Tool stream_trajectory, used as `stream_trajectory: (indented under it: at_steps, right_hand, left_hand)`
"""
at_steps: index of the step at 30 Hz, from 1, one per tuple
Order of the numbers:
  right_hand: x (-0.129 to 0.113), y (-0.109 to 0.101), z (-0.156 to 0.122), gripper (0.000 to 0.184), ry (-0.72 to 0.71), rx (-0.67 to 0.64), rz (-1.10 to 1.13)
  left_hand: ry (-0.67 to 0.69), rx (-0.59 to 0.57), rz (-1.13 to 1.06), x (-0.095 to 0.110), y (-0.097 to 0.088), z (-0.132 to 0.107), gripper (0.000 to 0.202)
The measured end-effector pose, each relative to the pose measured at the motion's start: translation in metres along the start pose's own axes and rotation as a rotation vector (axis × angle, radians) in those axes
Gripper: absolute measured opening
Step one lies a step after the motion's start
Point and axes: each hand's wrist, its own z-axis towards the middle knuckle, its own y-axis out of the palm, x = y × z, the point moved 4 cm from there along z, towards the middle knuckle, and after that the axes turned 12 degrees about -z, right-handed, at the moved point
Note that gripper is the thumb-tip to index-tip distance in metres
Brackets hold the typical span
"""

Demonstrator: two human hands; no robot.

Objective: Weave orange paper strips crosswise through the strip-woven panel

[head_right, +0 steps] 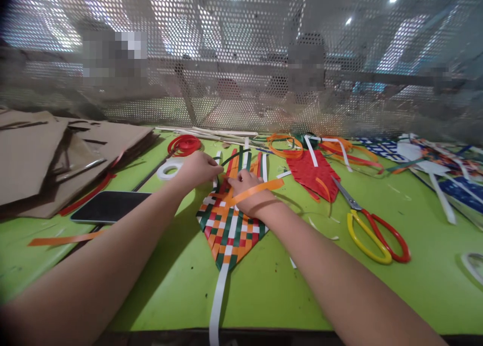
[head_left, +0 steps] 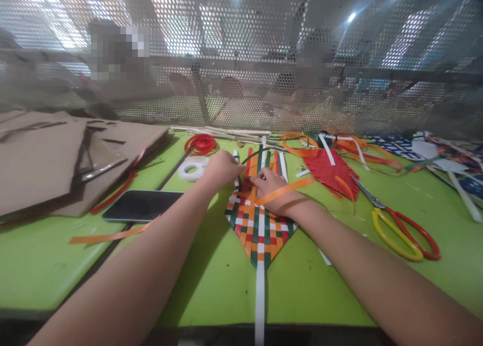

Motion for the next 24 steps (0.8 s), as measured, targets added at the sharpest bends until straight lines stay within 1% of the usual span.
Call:
stream_trajectory:
  at_steps: [4, 8, 12, 14, 17, 20, 24]
  right_hand:
    - [0.002, 0.008, 0.002, 0.038, -0.006, 0.017, -0.012]
    - [0.002, 0.009, 0.004, 0.033, 0.004, 0.032, -0.036]
    - [0.002, 0.009, 0.004, 0.04, 0.01, 0.035, -0.029]
    - [0.002, 0.01, 0.004, 0.046, 0.02, 0.026, -0.021]
    - [0.002, 0.012, 0.004, 0.049, 0.019, 0.017, -0.024]
    - [0.002, 0.012, 0.004, 0.049, 0.011, 0.015, -0.033]
    - [0.001, 0.011, 0.003, 0.047, 0.011, 0.02, -0.04]
  left_hand:
    - [-0.003, -0.119, -0.114, -0.001, 0.005, -0.001, 0.023]
    - [-0.004, -0.245, -0.158, -0.002, 0.014, 0.001, 0.026]
    - [0.001, -0.333, -0.185, -0.004, 0.015, 0.003, 0.029]
    - [0.02, -0.336, -0.132, -0.004, 0.012, 0.002, 0.035]
    - [0.04, -0.308, -0.022, -0.003, 0.009, 0.001, 0.039]
    - [0.087, -0.299, 0.076, 0.0, 0.009, 0.002, 0.038]
    - [0.161, -0.328, 0.179, 0.003, 0.011, 0.004, 0.036]
